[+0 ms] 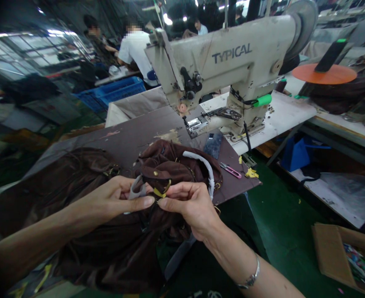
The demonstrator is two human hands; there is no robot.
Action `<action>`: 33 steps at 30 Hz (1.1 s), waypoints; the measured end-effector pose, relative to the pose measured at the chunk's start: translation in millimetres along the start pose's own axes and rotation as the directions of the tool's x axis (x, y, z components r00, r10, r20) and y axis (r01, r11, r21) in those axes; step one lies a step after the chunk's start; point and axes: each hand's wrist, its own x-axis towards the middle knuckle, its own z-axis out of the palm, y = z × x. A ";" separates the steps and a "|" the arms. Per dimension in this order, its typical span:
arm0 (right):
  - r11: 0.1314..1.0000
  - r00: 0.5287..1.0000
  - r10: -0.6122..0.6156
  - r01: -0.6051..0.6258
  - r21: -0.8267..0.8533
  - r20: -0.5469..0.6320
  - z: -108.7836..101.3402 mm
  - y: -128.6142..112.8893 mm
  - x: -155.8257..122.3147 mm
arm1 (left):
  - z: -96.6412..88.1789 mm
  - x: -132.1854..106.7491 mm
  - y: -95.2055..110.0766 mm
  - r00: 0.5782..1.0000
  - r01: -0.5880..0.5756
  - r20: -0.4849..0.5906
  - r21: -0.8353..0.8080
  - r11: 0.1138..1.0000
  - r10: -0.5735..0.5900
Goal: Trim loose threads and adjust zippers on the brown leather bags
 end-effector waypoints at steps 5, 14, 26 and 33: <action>0.998 0.999 -0.043 0.043 -0.054 0.005 -0.5 3.0 -0.7 | 2.7 -2.2 3.9 0.999 0.044 -0.003 -0.135 0.990 -0.045; 0.986 0.991 -0.134 0.134 -0.096 0.011 2.0 7.4 -1.6 | 9.5 -1.9 3.9 0.996 0.071 -0.052 -0.125 0.990 -0.078; 0.979 0.986 -0.165 0.165 -0.116 0.012 2.6 14.2 -0.4 | 4.0 3.5 -8.2 0.999 0.050 -0.008 0.000 0.999 -0.050; 0.975 0.982 -0.186 0.188 -0.118 0.030 3.8 13.0 0.0 | 1.4 2.5 -14.1 1.000 0.019 -0.020 0.146 0.989 -0.016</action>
